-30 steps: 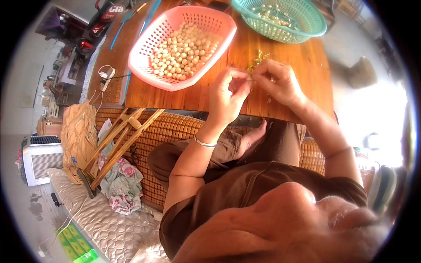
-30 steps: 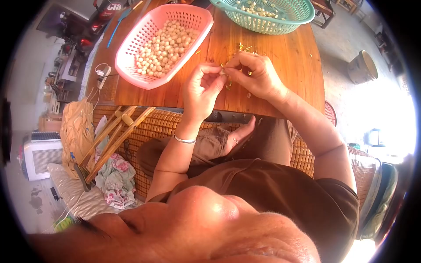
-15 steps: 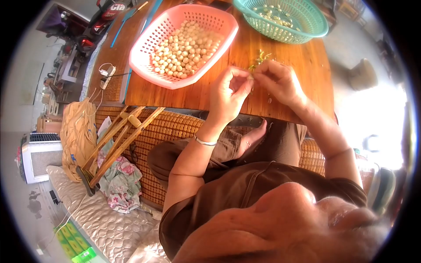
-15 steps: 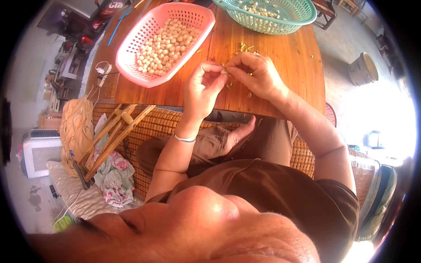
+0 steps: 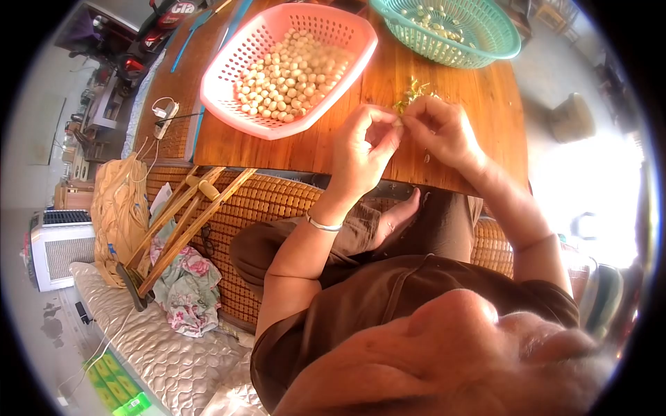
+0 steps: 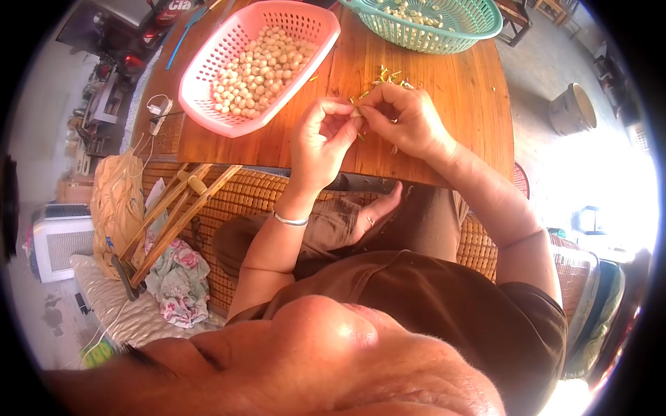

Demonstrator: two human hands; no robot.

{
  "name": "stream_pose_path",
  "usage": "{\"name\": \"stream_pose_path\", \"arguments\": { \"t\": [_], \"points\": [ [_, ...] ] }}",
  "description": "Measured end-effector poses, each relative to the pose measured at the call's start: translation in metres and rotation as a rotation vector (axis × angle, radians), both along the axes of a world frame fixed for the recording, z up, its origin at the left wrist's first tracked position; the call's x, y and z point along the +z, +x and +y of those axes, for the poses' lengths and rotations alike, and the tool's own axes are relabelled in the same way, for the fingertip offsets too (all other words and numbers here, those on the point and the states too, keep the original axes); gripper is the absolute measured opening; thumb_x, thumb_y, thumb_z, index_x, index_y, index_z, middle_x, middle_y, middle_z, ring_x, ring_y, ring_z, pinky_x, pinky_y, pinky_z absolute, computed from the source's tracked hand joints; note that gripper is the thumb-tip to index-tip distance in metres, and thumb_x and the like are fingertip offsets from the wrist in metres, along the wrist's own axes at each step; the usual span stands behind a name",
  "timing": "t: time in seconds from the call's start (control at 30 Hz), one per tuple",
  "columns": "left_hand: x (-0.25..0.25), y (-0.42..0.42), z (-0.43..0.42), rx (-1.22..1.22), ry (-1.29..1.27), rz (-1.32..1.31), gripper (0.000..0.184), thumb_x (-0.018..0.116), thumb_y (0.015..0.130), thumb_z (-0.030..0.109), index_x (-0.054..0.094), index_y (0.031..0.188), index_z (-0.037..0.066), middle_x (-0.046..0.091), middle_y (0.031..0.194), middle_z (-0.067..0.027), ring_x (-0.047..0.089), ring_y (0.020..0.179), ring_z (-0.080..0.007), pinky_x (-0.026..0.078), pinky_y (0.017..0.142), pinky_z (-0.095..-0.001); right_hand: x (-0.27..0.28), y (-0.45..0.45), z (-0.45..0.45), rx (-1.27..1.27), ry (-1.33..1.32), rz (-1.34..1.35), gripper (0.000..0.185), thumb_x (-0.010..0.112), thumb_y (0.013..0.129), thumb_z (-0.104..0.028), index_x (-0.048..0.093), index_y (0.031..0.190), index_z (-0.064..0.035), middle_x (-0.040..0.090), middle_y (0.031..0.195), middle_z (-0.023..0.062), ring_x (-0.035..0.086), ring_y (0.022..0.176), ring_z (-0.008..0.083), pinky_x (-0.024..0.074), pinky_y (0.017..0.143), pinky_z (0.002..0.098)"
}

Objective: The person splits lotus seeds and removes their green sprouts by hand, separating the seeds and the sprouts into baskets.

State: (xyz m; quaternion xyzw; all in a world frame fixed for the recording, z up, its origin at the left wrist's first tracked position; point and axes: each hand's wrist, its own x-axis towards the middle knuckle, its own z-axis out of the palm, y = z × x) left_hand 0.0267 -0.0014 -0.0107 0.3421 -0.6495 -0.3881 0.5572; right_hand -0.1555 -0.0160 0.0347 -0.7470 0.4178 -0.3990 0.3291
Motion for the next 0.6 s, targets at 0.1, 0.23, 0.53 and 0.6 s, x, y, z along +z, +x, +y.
{"name": "stream_pose_path", "arguments": {
  "t": [0.1, 0.23, 0.53, 0.6],
  "points": [
    [0.0, -0.002, 0.0, -0.008, 0.011, 0.027, 0.013, 0.064, 0.092, -0.005, 0.057, 0.102, 0.0, 0.066, 0.092, -0.0055, 0.065, 0.082, -0.0099, 0.053, 0.074, -0.0236, -0.008, 0.002, -0.001, -0.027, -0.121, 0.001, 0.009, 0.069, 0.087, -0.007, 0.063, 0.091, -0.0013, 0.069, 0.076, 0.0054, 0.066, 0.065, 0.0123, 0.052, 0.058, 0.0273],
    [-0.002, -0.004, -0.001, 0.015, 0.062, 0.126, 0.013, 0.07, 0.086, -0.001, 0.061, 0.095, 0.001, 0.066, 0.087, -0.0041, 0.062, 0.074, -0.0071, 0.05, 0.063, -0.022, -0.006, 0.004, -0.001, -0.031, -0.271, 0.068, 0.009, 0.068, 0.086, -0.004, 0.061, 0.091, -0.0009, 0.067, 0.075, 0.0071, 0.066, 0.063, 0.0145, 0.0518, 0.058, 0.0296],
    [0.008, 0.0, -0.001, -0.121, 0.229, 0.252, 0.012, 0.067, 0.093, 0.005, 0.06, 0.103, 0.002, 0.064, 0.085, 0.0009, 0.058, 0.075, -0.0039, 0.048, 0.067, -0.0195, -0.01, 0.002, -0.003, -0.038, -0.031, -0.057, 0.007, 0.064, 0.089, -0.004, 0.058, 0.092, -0.0003, 0.064, 0.074, 0.0065, 0.063, 0.064, 0.012, 0.0498, 0.057, 0.0282],
    [0.011, -0.001, 0.0, -0.152, 0.254, 0.301, 0.013, 0.066, 0.094, 0.006, 0.06, 0.104, 0.002, 0.064, 0.085, 0.0011, 0.058, 0.076, -0.0038, 0.047, 0.068, -0.0193, -0.012, 0.001, -0.004, -0.009, -0.01, -0.073, 0.006, 0.062, 0.091, -0.005, 0.058, 0.092, -0.0005, 0.064, 0.074, 0.0055, 0.063, 0.064, 0.0102, 0.0497, 0.057, 0.0271]
  ]
}}
